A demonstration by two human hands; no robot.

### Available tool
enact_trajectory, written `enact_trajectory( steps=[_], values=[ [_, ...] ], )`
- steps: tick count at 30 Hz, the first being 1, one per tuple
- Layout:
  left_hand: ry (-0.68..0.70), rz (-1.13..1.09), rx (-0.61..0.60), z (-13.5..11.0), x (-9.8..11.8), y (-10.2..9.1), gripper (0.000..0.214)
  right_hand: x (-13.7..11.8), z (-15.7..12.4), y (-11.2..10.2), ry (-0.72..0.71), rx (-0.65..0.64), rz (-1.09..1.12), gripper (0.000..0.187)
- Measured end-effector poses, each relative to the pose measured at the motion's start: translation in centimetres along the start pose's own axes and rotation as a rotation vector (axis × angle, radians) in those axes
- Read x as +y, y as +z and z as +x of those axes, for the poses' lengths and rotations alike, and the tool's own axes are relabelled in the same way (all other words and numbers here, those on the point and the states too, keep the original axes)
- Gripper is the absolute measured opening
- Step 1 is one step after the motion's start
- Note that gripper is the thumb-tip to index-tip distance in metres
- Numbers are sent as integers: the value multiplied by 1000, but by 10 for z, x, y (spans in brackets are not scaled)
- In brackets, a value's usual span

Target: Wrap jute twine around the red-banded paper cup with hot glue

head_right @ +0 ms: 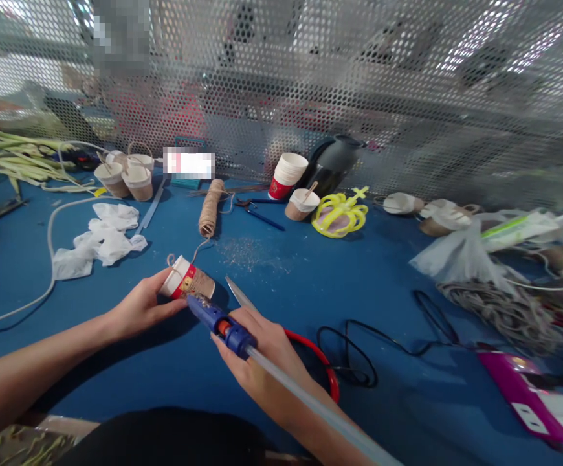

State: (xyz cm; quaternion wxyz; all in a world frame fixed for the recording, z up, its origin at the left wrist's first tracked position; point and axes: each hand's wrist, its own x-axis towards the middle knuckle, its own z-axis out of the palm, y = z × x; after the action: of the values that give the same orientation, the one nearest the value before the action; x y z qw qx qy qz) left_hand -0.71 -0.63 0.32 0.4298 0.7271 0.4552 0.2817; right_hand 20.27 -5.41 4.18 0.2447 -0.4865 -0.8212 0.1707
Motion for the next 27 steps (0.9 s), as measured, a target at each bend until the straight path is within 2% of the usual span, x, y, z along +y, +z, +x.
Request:
enact_trajectory(
  steps=[3, 9, 15, 27],
  values=[
    [6, -1, 4, 1, 1, 0, 24, 2, -1, 0, 10, 26, -21, 13],
    [-4, 2, -3, 1, 1, 0, 22, 1, -2, 0, 36, -17, 4, 12],
    [25, 48, -16, 1, -4, 0, 26, 1, 1, -1, 45, 47, -11, 15],
    [72, 32, -26, 0, -1, -2, 27, 2, 3, -1, 85, 46, 74, 16]
  ],
)
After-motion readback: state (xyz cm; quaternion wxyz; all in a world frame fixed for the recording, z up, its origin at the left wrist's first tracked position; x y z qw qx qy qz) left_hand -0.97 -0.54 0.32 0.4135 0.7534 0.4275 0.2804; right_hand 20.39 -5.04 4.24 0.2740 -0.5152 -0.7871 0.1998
